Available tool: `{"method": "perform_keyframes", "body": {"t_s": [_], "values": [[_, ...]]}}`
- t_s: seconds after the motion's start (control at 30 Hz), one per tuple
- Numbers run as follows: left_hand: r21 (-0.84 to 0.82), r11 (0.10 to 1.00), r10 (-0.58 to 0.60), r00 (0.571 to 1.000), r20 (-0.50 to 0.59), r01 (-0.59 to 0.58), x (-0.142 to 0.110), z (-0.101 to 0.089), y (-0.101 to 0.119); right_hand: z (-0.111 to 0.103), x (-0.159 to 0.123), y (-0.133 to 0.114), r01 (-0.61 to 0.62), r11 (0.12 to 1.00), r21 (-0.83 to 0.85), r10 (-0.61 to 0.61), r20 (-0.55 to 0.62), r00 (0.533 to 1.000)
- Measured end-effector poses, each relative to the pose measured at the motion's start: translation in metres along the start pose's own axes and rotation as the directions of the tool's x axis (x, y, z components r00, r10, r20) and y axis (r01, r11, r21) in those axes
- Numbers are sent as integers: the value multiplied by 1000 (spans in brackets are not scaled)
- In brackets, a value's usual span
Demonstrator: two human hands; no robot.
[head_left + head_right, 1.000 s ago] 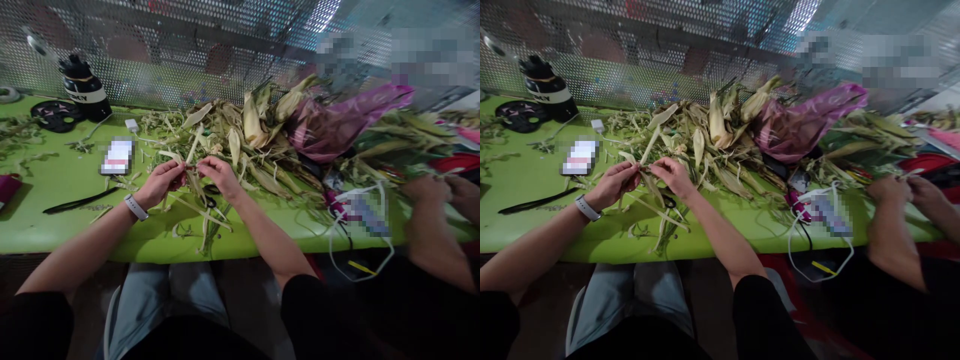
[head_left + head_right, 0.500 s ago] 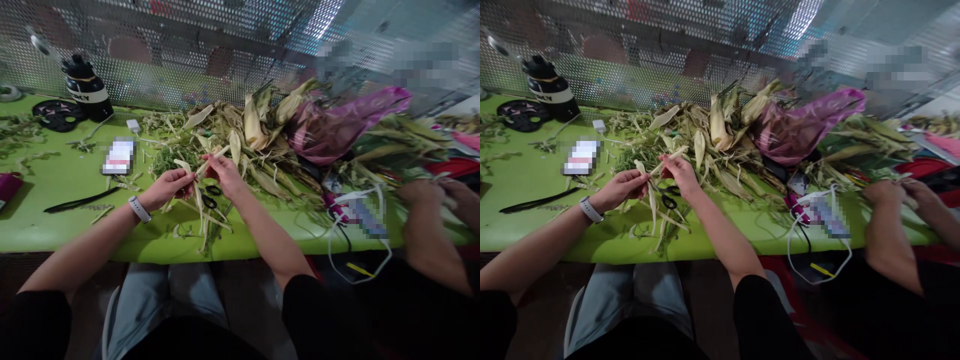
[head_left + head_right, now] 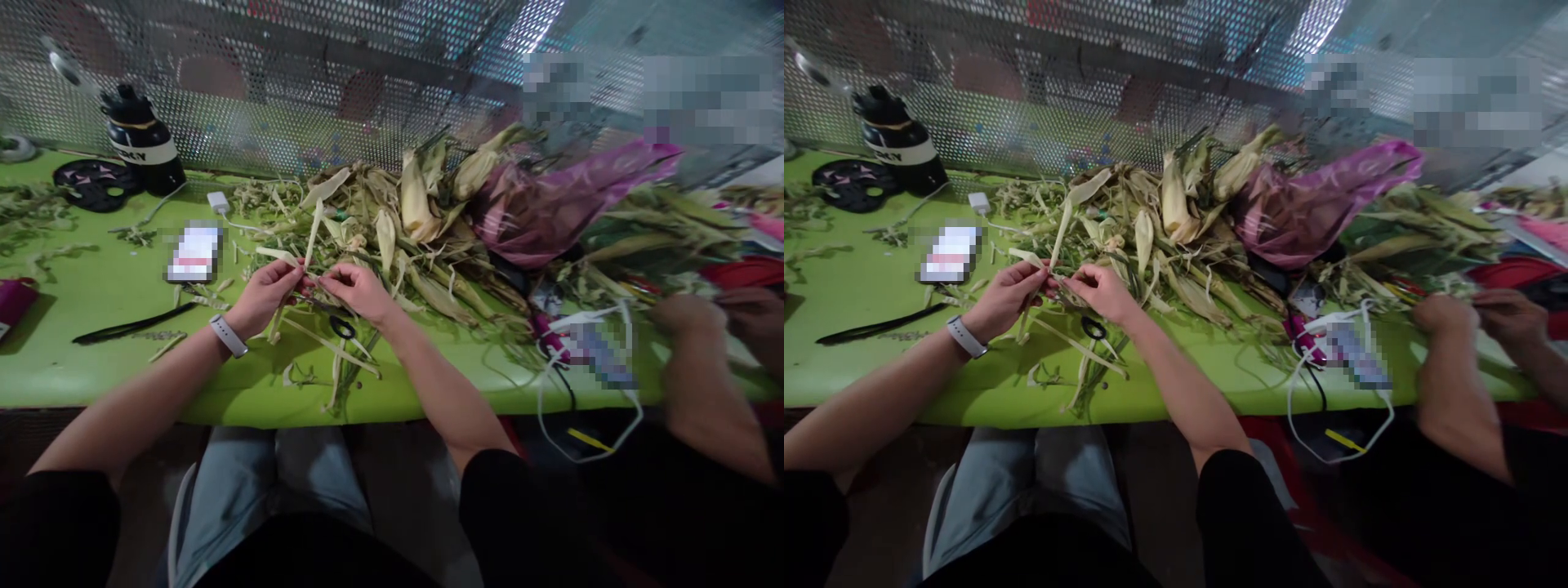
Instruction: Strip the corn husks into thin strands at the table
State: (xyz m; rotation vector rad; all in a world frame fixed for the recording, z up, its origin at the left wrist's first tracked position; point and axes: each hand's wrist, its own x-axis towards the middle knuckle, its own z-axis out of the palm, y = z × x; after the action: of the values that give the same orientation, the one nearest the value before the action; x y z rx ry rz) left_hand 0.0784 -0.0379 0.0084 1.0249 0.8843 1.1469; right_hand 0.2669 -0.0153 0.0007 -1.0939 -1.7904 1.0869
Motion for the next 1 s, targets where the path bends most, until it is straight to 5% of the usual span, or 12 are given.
{"method": "perform_keyframes", "body": {"t_s": [0.2,0.4,0.57,0.67,0.8,0.87,0.93,1.0], "values": [[3,1000,3,998,-58,-3,3,1,-5,-1,-4,-4,240,860,-450,-363,-211,907],[-92,994,55,995,-83,-63,4,3,-11,15,-14,-11,121,967,-225,-131,-33,991],[-134,990,18,994,-107,-32,3,4,-10,17,-13,-9,98,984,-149,-88,68,994],[-189,982,-13,991,-130,-12,4,3,-8,9,-11,-9,123,928,-353,-167,-97,981],[-241,969,37,993,-108,-62,6,0,-8,10,-15,-18,216,799,-561,-422,-269,865],[-241,967,61,993,-104,-84,7,-1,-11,18,-20,-20,231,815,-532,-369,-169,914],[-212,973,68,991,-116,-92,7,-2,-12,28,-23,-19,172,874,-455,-192,3,981],[-166,982,69,990,-124,-89,6,-2,-13,37,-25,-16,76,924,-376,-42,99,994]]}}
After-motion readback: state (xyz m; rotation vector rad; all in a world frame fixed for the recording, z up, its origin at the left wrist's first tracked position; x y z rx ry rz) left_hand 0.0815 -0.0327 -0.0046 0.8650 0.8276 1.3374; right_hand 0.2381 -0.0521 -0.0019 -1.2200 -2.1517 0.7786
